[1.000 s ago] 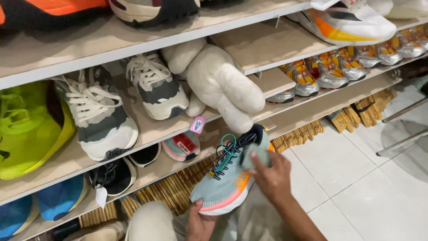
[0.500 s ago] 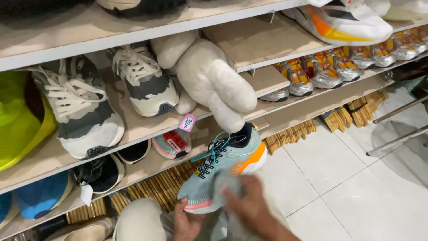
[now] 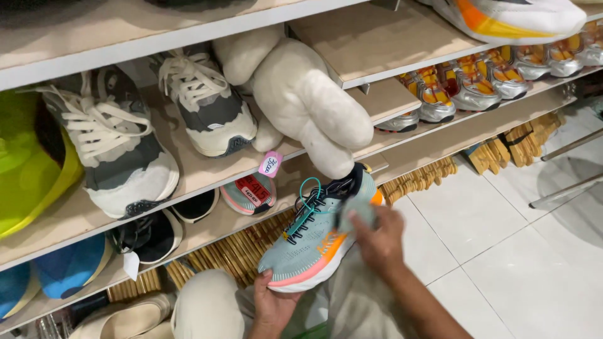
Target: Wiping and cleaning several pairs of shoes on a store display shelf using a sponge.
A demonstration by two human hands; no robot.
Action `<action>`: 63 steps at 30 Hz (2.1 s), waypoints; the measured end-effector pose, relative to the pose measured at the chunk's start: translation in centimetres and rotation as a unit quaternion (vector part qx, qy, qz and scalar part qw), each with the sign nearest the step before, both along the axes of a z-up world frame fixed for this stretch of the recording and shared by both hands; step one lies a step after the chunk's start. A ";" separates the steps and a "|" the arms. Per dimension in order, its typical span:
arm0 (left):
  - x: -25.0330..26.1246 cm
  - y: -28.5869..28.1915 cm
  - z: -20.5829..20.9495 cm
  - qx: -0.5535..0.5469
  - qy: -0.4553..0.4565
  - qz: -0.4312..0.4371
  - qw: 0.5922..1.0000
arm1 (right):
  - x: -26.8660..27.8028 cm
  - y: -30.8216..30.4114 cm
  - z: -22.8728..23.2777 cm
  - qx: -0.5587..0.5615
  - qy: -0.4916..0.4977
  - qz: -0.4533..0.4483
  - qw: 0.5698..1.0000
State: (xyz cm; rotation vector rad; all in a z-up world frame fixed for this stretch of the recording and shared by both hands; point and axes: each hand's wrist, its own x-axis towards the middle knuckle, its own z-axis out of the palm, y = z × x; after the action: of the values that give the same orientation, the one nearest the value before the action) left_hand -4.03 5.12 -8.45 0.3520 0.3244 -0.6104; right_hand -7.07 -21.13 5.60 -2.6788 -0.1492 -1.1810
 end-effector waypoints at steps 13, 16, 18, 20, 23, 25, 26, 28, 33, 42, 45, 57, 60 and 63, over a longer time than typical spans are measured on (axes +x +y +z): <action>-0.2 -0.3 -0.1 -0.014 0.013 0.004 1.000 | 0.0 1.7 0.4 0.024 -0.065 -0.032 0.997; 0.4 -0.8 -2.8 -0.024 -0.017 0.019 0.999 | -1.2 6.1 -0.9 0.507 0.155 -0.096 0.843; 0.1 -0.6 -4.0 -0.003 0.011 0.015 1.000 | -3.2 9.0 0.1 0.073 0.070 0.112 0.989; 0.1 -0.6 -1.9 0.000 0.021 0.004 1.000 | -0.7 3.8 -2.0 0.052 0.064 0.065 0.994; -0.1 -0.6 -0.2 -0.013 0.017 -0.001 1.000 | 0.7 1.5 0.9 0.039 -0.021 -0.032 0.999; -0.2 -0.6 -3.2 -0.029 0.002 0.001 1.000 | -0.4 3.5 2.5 0.048 -0.103 -0.082 0.990; 0.3 -0.5 -6.4 -0.040 -0.013 0.008 0.999 | -1.1 5.6 2.2 0.121 -0.030 0.017 0.992; 0.3 -0.4 -7.8 -0.048 -0.025 0.015 0.998 | -1.8 7.5 1.3 0.192 0.046 0.117 0.973; -0.6 -0.5 0.2 -0.015 -0.017 -0.004 1.000 | 1.7 0.0 -1.1 0.099 -0.099 -0.049 0.989; -2.3 1.7 10.2 0.260 -0.389 -0.074 0.881 | 0.7 -8.7 -7.3 0.718 -0.006 0.102 0.688; -1.2 1.7 6.4 0.362 -0.531 -0.043 0.765 | -0.5 -8.2 -6.1 0.809 -0.036 0.088 0.580; -1.9 1.5 2.8 0.397 -0.538 -0.077 0.740 | -1.6 -8.7 -3.1 0.709 -0.037 0.055 0.702; -1.9 1.1 4.3 0.402 -0.573 -0.078 0.710 | -3.9 -3.6 2.4 0.282 0.007 -0.148 0.948; -2.4 0.4 4.7 0.447 -0.544 -0.107 0.702 | -5.9 8.0 6.4 -0.043 0.034 0.110 0.992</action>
State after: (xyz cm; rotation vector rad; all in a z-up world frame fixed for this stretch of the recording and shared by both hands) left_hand -6.47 5.54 -3.75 1.6351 -0.6363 -0.3306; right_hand -13.02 -13.12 12.04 -2.6864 -0.4818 -1.0382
